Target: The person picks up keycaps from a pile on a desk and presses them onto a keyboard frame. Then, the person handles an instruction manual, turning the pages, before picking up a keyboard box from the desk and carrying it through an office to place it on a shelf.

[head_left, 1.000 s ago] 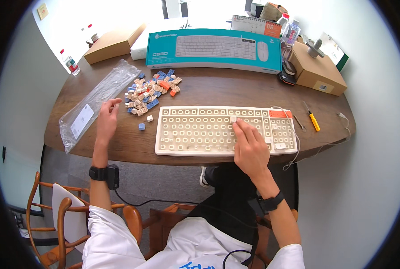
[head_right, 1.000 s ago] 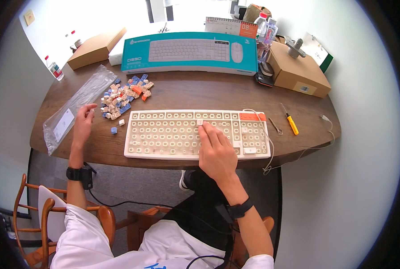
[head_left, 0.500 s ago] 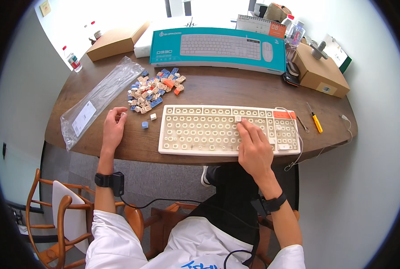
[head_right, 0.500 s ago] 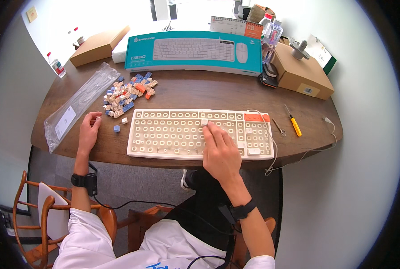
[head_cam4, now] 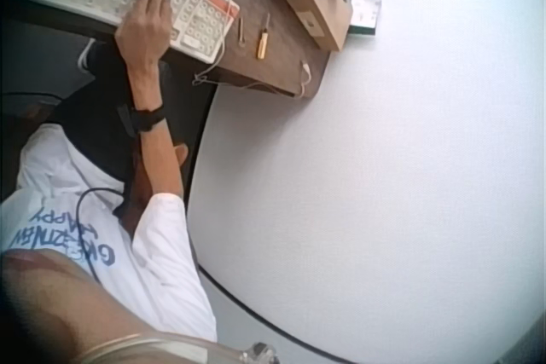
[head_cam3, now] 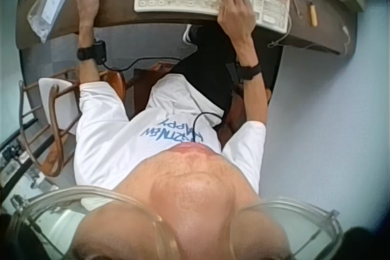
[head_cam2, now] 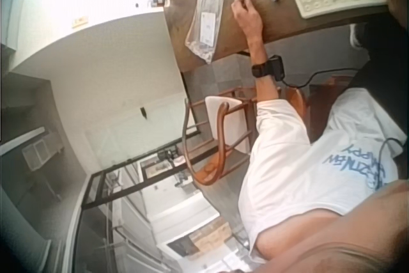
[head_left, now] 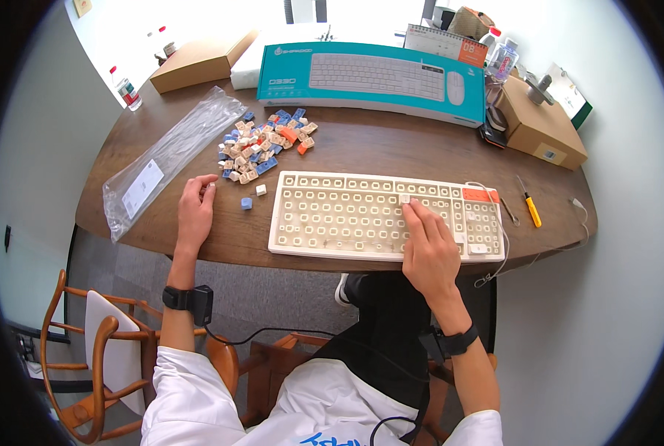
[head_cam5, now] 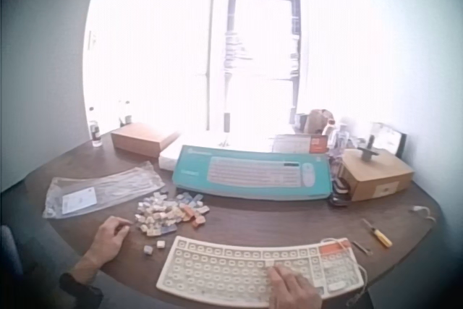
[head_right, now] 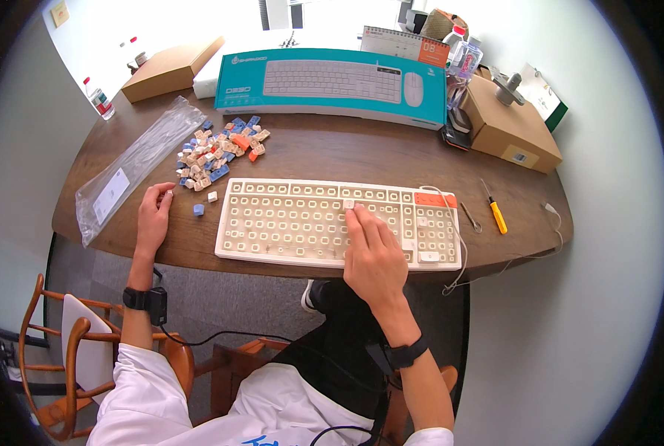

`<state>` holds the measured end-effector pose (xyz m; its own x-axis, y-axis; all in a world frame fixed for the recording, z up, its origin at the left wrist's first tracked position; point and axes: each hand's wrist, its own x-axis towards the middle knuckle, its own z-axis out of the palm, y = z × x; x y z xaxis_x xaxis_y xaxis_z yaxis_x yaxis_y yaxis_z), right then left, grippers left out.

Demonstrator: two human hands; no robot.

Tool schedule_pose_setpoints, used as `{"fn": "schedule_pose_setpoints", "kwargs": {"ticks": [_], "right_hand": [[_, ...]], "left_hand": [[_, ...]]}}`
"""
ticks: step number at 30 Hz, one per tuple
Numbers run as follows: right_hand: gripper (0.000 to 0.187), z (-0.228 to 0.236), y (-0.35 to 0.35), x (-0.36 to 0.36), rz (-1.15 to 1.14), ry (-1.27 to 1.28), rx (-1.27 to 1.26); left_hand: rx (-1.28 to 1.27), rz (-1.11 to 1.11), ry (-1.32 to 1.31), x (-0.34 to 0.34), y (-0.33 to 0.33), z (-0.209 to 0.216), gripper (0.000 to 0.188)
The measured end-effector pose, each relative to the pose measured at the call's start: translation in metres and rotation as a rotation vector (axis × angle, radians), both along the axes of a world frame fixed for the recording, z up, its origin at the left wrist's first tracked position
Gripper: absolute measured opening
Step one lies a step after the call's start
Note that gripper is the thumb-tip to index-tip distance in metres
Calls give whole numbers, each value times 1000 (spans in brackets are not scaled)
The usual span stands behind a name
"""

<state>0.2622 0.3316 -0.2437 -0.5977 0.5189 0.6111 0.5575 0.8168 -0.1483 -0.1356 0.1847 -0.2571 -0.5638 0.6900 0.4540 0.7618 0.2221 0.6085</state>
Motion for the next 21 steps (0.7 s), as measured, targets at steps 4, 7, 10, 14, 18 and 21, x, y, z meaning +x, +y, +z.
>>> {"fn": "schedule_pose_setpoints", "kwargs": {"ticks": [4, 7, 10, 14, 18, 21], "right_hand": [[51, -2, 1, 0, 2, 7, 6], [50, -1, 0, -1, -3, 8, 7], [51, 0, 0, -1, 2, 9, 3], [52, 0, -1, -1, -2, 11, -11], [52, 0, 0, 0, -4, 10, -14], [51, -1, 0, 0, -6, 14, -21]], "left_hand": [[-7, -7, -8, 2, -1, 1, 19], [-19, 3, -32, 4, -1, 1, 20], [-12, 6, -22, 5, -2, 2, 21], [-15, 1, -30, 6, -1, 1, 22], [-16, -9, -13, 7, -1, 1, 24], [-27, -13, -12, 12, -1, 5, 23]]}}
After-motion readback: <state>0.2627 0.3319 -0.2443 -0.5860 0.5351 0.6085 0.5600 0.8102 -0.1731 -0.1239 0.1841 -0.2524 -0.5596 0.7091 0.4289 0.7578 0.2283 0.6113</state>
